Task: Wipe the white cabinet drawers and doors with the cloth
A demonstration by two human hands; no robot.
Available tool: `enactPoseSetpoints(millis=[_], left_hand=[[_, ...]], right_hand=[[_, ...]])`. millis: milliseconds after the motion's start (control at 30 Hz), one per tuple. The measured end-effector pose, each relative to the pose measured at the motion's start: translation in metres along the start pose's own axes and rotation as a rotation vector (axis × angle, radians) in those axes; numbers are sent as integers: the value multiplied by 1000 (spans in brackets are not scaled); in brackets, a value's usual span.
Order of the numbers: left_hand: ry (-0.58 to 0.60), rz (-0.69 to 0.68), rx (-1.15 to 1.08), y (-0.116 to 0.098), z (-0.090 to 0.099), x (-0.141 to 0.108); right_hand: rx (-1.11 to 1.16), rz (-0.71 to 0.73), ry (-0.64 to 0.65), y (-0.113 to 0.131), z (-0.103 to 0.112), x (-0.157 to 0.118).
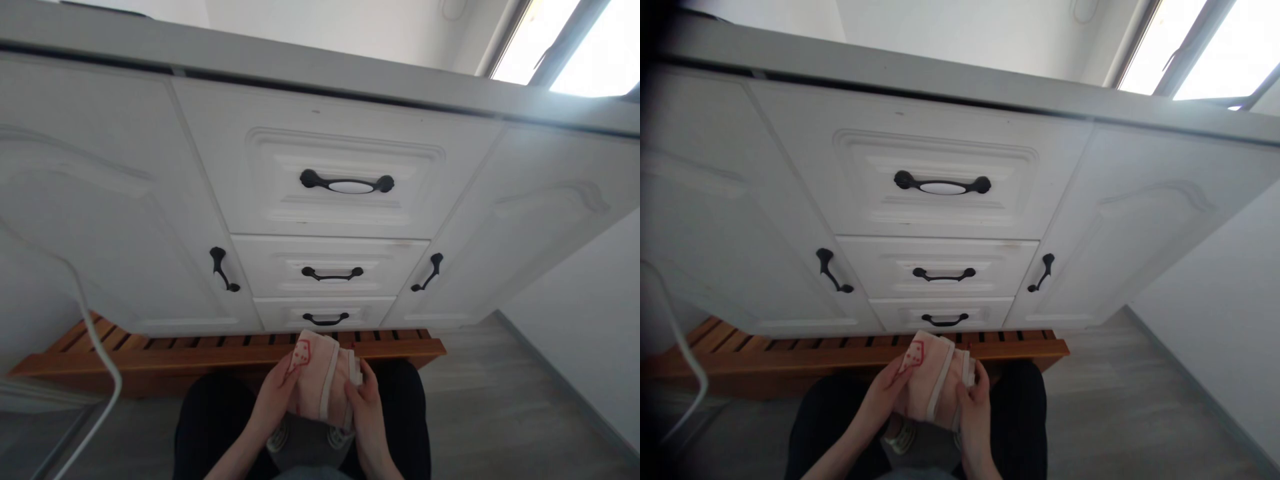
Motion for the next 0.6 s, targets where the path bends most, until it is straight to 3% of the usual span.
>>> enactPoseSetpoints(millis=[67,133,267,333,400,600], left_hand=[[-9,-16,20,-3,-1,4],[-12,14,-8,-2,-2,6],[38,139,-123,1,-3,1],[155,241,-186,1,-8,-4],[222,284,-197,-2,-9,-7],[39,-7,58,-14,1,-2]], right_hand=[[106,-47,-55,-8,2,2],[219,-220,-34,-22,1,1],[408,-559,233,-29,-18,-15],[476,-624,387,-20,-28,-25],[491,-634,446,-15,-34,-30],[375,-545,214,-25,-28,-18]])
Point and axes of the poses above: each hand's wrist, its own x-axis towards the middle knuckle, its own z-axis out of the back of the hand, y = z × x, the point moved 6 cm from there along x, towards the middle knuckle, and after that the axes turned 13 degrees about z, right-handed, at the moved point
